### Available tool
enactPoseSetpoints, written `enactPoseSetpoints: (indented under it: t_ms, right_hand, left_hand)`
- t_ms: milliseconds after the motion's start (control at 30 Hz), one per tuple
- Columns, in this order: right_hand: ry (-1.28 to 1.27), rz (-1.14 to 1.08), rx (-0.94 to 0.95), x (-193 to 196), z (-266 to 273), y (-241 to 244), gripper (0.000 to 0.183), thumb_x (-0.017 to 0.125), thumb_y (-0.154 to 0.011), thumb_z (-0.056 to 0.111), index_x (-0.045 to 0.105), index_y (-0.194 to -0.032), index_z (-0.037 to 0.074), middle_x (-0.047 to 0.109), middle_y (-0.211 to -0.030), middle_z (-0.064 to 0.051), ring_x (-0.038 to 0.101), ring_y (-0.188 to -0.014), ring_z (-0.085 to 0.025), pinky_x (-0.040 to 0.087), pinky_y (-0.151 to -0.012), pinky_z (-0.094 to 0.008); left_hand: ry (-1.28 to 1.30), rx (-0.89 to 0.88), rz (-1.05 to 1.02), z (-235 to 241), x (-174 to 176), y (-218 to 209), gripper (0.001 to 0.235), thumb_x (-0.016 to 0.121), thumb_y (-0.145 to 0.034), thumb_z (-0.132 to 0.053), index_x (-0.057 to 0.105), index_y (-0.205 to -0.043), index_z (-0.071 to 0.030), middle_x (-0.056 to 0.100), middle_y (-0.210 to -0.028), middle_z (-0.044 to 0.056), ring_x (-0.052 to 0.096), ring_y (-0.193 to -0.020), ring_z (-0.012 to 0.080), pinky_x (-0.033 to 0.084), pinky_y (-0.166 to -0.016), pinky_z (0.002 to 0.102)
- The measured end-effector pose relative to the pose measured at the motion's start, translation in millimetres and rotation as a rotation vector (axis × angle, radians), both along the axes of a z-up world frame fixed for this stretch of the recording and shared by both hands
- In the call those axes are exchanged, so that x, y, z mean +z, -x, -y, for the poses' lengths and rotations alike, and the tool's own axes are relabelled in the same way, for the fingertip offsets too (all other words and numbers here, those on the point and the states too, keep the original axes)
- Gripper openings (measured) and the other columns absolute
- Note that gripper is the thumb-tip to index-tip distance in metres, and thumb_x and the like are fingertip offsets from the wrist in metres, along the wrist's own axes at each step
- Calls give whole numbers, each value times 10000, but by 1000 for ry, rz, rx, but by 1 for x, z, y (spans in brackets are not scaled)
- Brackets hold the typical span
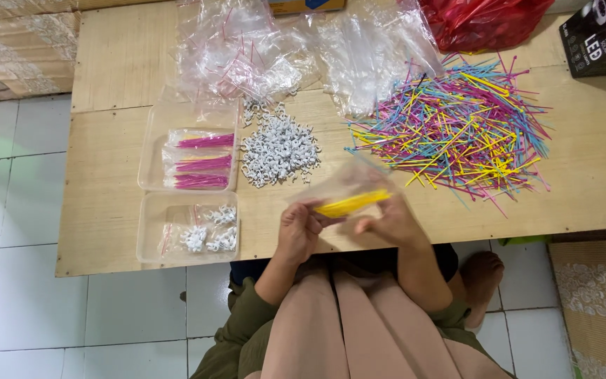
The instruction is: The person sorts colorful plastic sticks by color on a wooden table, then places yellow sticks into a small plastic bag and seals it. The person continues sorting blue sticks from a mixed pile.
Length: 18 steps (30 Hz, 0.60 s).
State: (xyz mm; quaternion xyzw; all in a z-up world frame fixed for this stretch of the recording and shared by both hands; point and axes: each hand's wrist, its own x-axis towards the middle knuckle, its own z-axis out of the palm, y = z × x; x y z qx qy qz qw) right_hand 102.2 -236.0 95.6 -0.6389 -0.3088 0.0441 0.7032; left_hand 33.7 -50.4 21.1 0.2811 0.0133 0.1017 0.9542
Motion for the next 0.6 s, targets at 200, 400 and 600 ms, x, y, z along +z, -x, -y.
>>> enactPoseSetpoints:
  t_ms: [200, 400, 600]
  right_hand:
    - [-49, -296, 24, 17, -35, 30, 432, 554, -1042, 297, 648, -1315, -25, 725, -1096, -198, 653, -1000, -225, 568, -922, -471]
    - [71, -232, 47, 4, 4, 22, 304, 590, -1024, 233, 766, -1196, 55, 777, -1148, -126, 664, -1121, -195, 498, -1048, -442]
    - [230, -177, 354, -16, 12, 14, 176, 699, -941, 84, 766, -1085, 8, 782, -1039, -162, 674, -977, -210, 547, -943, -482]
  left_hand:
    - [-334, -88, -31, 14, 6, 12, 306, 582, -1050, -278, 706, -1086, -1, 663, -678, 117, 619, -689, 119, 614, -817, 484]
    - [-646, -70, 108, -13, 31, -6, 891, 846, -804, -518, 464, -1463, -57, 477, -1419, 83, 450, -1285, 181, 393, -1078, 314]
    - [-823, -378, 321, -22, 102, -2, 593, 810, -887, -237, 606, -1404, -29, 639, -1390, 167, 528, -1364, 292, 360, -1176, 482]
